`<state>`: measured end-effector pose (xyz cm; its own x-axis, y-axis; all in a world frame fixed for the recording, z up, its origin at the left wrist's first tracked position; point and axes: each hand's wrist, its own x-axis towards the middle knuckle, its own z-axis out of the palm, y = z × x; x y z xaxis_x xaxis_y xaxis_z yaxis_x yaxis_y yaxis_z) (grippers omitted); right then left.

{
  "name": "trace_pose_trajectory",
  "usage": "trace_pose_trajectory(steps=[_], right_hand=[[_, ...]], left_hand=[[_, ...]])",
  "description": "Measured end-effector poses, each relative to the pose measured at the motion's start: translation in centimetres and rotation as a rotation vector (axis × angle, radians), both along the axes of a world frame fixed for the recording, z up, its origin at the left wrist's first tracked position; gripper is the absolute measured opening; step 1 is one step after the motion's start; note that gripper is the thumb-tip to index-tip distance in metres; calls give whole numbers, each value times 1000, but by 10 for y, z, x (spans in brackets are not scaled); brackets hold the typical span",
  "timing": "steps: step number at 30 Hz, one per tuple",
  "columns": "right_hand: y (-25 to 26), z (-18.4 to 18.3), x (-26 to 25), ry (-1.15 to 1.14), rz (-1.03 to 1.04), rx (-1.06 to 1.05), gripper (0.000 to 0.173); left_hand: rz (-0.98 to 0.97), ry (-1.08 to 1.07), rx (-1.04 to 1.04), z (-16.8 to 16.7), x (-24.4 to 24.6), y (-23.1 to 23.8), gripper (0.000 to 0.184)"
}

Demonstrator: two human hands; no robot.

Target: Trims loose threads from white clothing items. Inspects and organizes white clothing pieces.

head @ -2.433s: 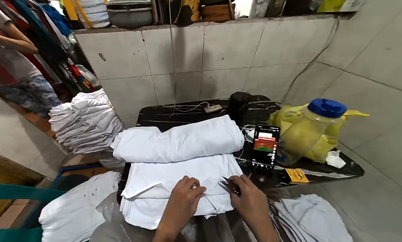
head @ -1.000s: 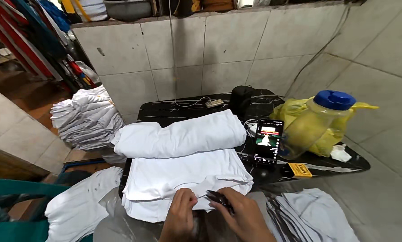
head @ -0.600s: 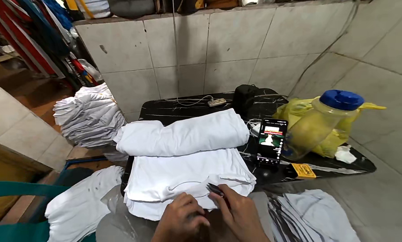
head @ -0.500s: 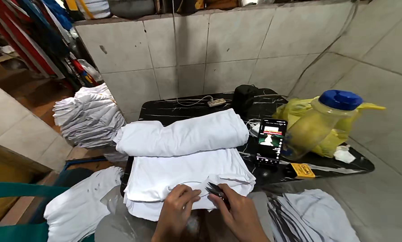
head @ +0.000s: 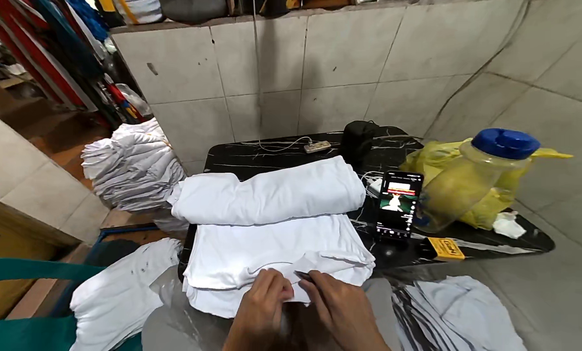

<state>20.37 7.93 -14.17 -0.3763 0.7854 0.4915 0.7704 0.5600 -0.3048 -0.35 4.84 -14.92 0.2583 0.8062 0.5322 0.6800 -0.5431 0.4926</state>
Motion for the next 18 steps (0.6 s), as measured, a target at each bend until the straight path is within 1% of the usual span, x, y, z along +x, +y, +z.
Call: trace_pose_trajectory(steps=[2,3,4,6,7,9,13,15,18], right_hand=[[1,7,0,85,-51,43,45],[1,12,0,122,-60,46,45],[1,15,-1,150,-58,36,45],[3,16,-7,188,-33,21,45],[4,15,-13,203,-15,14,44],[8,10,-26,216,5,8,41],[16,-3,-40,123,-23,-36,29],[17,-4,-39,113,-37,-39,27],[15,-5,-37,99,-41,-44,27]], left_hand=[[-111,-7,-167,9,-17,-15,29],[-114,-19,-206,11,-27,-19,28],[-56,-23,-185,12,-36,-21,25],[117,-19,-75,8,-50,-16,17],[172,-23,-36,6,-53,-11,17],[211,2,-17,2,-55,-3,22],[235,86,-1,1,-45,3,31],[263,112,25,2,-37,4,27],[337,181,105,-8,-24,7,21]])
